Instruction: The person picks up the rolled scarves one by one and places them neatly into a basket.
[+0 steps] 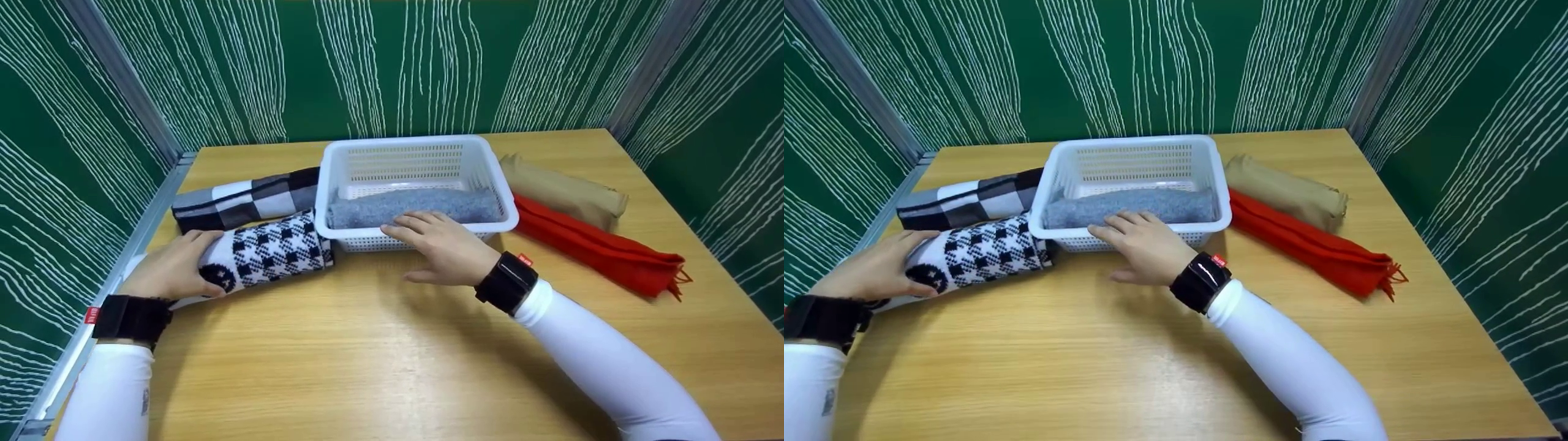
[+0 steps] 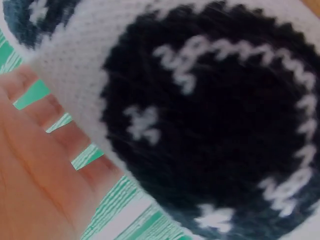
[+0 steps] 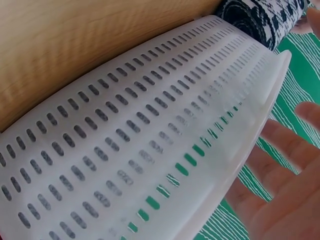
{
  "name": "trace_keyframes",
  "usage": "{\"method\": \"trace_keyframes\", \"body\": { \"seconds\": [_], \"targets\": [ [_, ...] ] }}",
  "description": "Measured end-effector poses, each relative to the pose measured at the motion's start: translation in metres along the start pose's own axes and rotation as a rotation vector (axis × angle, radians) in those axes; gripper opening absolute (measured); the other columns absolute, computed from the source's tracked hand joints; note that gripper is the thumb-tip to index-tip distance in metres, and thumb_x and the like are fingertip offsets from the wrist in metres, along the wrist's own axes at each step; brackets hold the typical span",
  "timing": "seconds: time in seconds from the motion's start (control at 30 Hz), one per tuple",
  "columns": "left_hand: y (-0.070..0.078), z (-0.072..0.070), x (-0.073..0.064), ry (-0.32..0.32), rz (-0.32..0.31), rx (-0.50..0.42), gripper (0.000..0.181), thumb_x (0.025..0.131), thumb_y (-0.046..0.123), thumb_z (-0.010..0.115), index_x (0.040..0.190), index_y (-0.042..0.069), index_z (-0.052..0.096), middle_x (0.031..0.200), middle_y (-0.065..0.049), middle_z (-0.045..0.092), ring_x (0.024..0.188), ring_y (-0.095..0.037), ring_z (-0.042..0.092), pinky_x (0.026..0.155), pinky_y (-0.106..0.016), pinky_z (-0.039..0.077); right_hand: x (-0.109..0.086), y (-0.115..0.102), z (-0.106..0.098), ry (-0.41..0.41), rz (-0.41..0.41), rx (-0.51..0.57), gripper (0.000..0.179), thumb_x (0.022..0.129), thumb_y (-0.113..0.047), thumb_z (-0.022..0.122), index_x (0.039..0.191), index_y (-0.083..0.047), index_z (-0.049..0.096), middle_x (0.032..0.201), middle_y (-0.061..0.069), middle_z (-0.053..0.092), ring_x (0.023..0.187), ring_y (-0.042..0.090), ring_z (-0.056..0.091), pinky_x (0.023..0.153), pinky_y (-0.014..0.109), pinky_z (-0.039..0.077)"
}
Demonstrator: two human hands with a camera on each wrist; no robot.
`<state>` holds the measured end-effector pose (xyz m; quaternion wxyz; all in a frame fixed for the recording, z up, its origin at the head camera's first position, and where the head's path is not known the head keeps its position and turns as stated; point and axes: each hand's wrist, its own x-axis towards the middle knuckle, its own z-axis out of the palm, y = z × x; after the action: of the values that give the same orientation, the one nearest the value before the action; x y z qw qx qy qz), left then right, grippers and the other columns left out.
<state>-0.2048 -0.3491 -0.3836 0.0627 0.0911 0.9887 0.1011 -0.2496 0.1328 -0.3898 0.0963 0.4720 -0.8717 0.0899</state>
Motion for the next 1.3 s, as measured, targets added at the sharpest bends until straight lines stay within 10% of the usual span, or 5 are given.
{"method": "trace_keyframes", "body": {
  "seconds": [0.83,1.3],
  "targets": [
    [-0.024,0.009,-0.001,-0.077,-0.112,-0.037,0.138,0.065,0.032,0.103,0.173,0.008,0.021,0.167,-0.039,0.031,0.150,-0.068,0.027,0.120,-0.086,0.023,0.006,-0.005,0.011,0.008,-0.047,-0.006,0.091,0.089,-0.044,0.089,0.164,-0.012,0.048,0.162,0.020,0.055,0.150,0.042,0.052,0.127,0.061,0.040],
    [-0.025,0.014,0.002,0.011,-0.002,0.011,0.106,0.066,0.027,0.101,0.159,0.016,0.051,0.151,-0.028,0.061,0.142,-0.058,0.050,0.120,-0.079,0.031,0.015,-0.014,0.009,-0.017,-0.051,0.005,0.090,0.091,-0.047,0.087,0.164,-0.013,0.047,0.163,0.019,0.055,0.152,0.041,0.050,0.127,0.060,0.040]
  ]
}}
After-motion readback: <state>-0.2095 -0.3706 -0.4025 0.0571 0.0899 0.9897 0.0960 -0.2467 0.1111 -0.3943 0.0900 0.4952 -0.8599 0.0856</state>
